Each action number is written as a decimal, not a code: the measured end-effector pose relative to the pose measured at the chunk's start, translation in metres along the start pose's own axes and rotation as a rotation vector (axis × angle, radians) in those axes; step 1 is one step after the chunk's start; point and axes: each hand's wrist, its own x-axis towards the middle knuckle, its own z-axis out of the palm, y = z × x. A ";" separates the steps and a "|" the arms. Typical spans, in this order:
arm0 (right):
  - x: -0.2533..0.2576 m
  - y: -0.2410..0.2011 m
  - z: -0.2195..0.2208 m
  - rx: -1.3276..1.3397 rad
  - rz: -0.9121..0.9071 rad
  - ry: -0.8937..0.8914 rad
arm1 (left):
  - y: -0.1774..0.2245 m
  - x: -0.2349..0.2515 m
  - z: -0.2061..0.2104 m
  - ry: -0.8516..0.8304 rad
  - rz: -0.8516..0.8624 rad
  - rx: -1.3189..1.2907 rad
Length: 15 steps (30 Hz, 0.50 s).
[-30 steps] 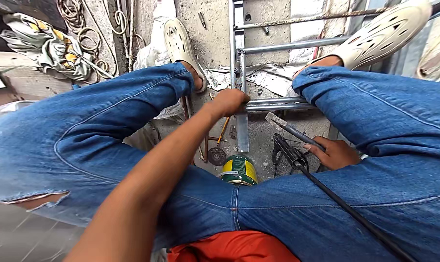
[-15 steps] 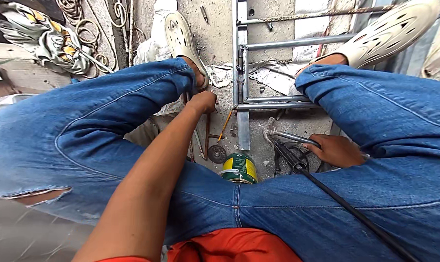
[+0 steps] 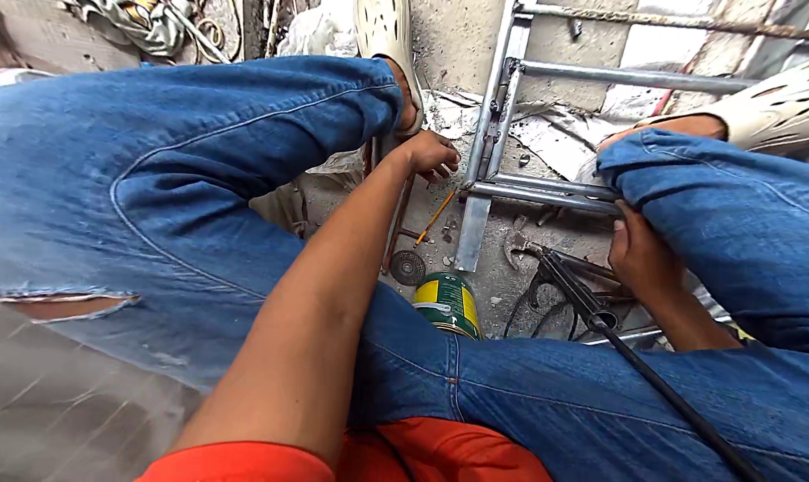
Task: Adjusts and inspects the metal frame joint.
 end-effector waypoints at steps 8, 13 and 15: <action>0.026 -0.011 0.003 -0.011 0.198 -0.045 | -0.004 0.009 -0.003 -0.052 0.038 -0.244; 0.031 -0.025 0.006 0.056 0.210 -0.004 | 0.001 0.014 0.004 -0.083 0.030 -0.296; 0.036 -0.030 0.011 0.070 0.220 0.042 | 0.000 0.018 0.006 -0.083 0.028 -0.324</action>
